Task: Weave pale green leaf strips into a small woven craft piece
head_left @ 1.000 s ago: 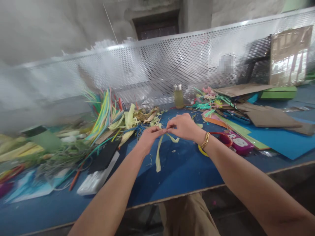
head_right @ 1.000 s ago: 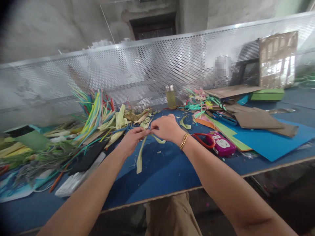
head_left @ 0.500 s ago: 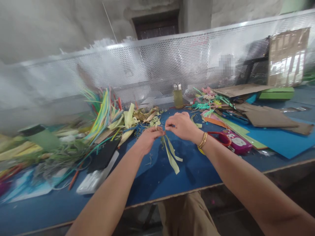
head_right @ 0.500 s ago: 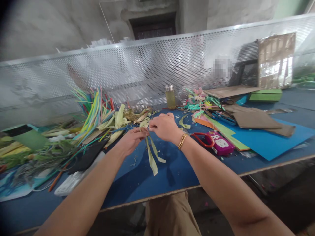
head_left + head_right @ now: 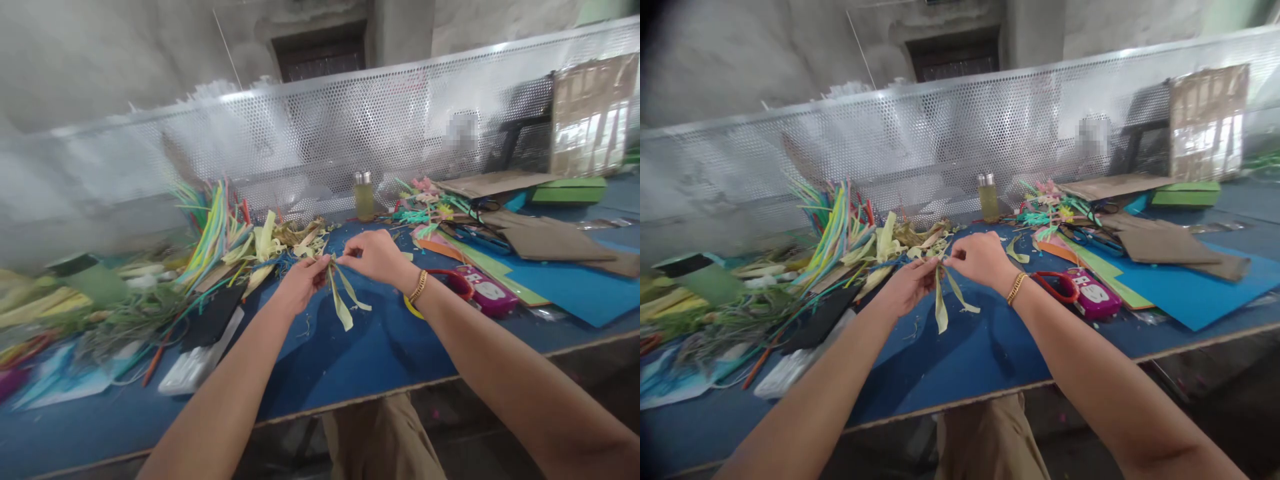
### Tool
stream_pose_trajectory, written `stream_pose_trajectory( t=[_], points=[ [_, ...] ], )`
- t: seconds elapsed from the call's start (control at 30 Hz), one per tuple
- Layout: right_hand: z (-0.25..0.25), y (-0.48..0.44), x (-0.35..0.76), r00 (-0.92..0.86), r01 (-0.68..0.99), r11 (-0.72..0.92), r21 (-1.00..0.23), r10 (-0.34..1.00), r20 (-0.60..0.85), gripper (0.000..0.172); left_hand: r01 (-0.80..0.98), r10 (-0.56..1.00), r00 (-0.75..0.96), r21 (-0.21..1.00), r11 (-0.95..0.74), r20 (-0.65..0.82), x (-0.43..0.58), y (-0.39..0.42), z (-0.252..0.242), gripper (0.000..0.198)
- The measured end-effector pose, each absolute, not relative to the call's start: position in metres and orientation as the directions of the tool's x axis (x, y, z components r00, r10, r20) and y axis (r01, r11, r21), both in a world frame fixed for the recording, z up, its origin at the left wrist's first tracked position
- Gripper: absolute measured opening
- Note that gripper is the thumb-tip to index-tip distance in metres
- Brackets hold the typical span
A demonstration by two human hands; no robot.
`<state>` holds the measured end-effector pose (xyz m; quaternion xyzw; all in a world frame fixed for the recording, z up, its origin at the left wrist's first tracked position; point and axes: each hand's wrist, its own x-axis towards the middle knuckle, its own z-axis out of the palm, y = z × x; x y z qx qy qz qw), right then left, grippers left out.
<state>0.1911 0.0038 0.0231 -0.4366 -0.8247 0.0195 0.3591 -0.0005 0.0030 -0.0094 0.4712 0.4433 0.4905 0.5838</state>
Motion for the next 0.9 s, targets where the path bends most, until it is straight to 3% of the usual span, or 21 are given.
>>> stream_pose_trajectory(
  t=[0.2, 0.4, 0.67, 0.9],
  points=[
    [0.011, 0.003, 0.182, -0.424, 0.635, 0.632, -0.444, 0.766, 0.484, 0.015, -0.194, 0.988, 0.151, 0.979, 0.058, -0.029, 0.002, 0.001, -0.007, 0.036],
    [0.011, 0.004, 0.182, -0.405, 0.674, 0.62, -0.4, 0.764, 0.502, 0.01, -0.074, 0.979, 0.199, 0.997, -0.035, 0.049, 0.002, 0.001, -0.006, 0.033],
    [0.015, -0.001, 0.182, -0.488, 0.602, 0.692, -0.398, 0.713, 0.503, 0.008, 0.011, 0.977, 0.163, 0.989, -0.144, 0.141, -0.002, 0.004, -0.008, 0.032],
    [0.024, -0.003, 0.187, -0.482, 0.604, 0.684, -0.41, 0.722, 0.496, 0.011, -0.07, 0.979, 0.162, 0.991, -0.112, 0.122, 0.0, 0.0, -0.003, 0.024]
  ],
)
